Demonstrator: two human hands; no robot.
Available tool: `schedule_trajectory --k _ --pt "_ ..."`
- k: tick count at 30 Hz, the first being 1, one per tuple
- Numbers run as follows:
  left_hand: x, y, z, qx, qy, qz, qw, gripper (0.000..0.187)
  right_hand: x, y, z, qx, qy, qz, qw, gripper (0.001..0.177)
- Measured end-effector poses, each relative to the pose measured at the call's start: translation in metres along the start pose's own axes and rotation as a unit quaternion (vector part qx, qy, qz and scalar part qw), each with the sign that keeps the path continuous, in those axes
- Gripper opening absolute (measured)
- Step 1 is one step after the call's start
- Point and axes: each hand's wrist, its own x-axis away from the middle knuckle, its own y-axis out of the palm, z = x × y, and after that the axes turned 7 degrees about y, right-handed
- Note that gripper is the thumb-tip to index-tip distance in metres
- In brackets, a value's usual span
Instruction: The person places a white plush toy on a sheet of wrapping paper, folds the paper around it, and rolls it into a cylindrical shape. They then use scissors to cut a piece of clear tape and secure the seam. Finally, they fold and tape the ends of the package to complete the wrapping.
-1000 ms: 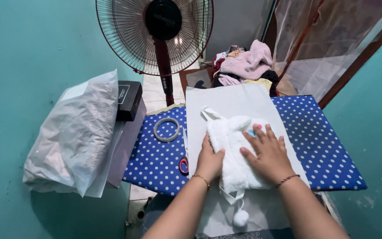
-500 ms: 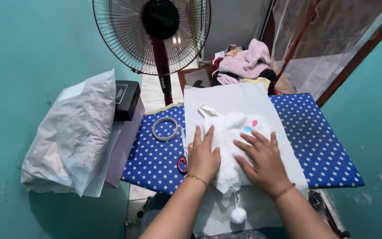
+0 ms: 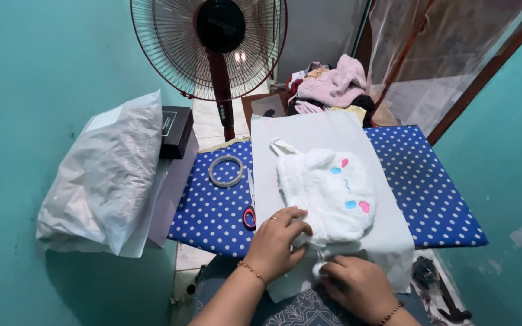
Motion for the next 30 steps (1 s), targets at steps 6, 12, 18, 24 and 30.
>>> schedule_trajectory --k 6,12,18,24,30 --pt "0.008 0.014 -0.004 -0.009 -0.032 0.054 0.998 0.013 -0.005 0.011 -0.008 0.004 -0.014 0.062 0.998 0.029" --pt "0.015 0.009 0.000 -0.002 -0.060 0.044 0.997 0.013 0.000 0.019 -0.016 0.033 0.034 0.084 0.995 0.031" --pt "0.016 0.005 -0.001 -0.011 -0.072 -0.024 0.997 0.012 0.005 0.018 -0.011 0.037 0.015 0.017 0.999 0.041" --pt "0.011 0.007 -0.001 -0.056 -0.010 -0.019 0.998 0.013 0.007 0.013 -0.019 0.026 0.045 0.016 0.999 0.039" --pt "0.005 0.008 -0.001 -0.047 0.033 0.087 0.995 0.009 0.000 -0.003 -0.019 -0.008 -0.027 0.113 0.993 0.036"
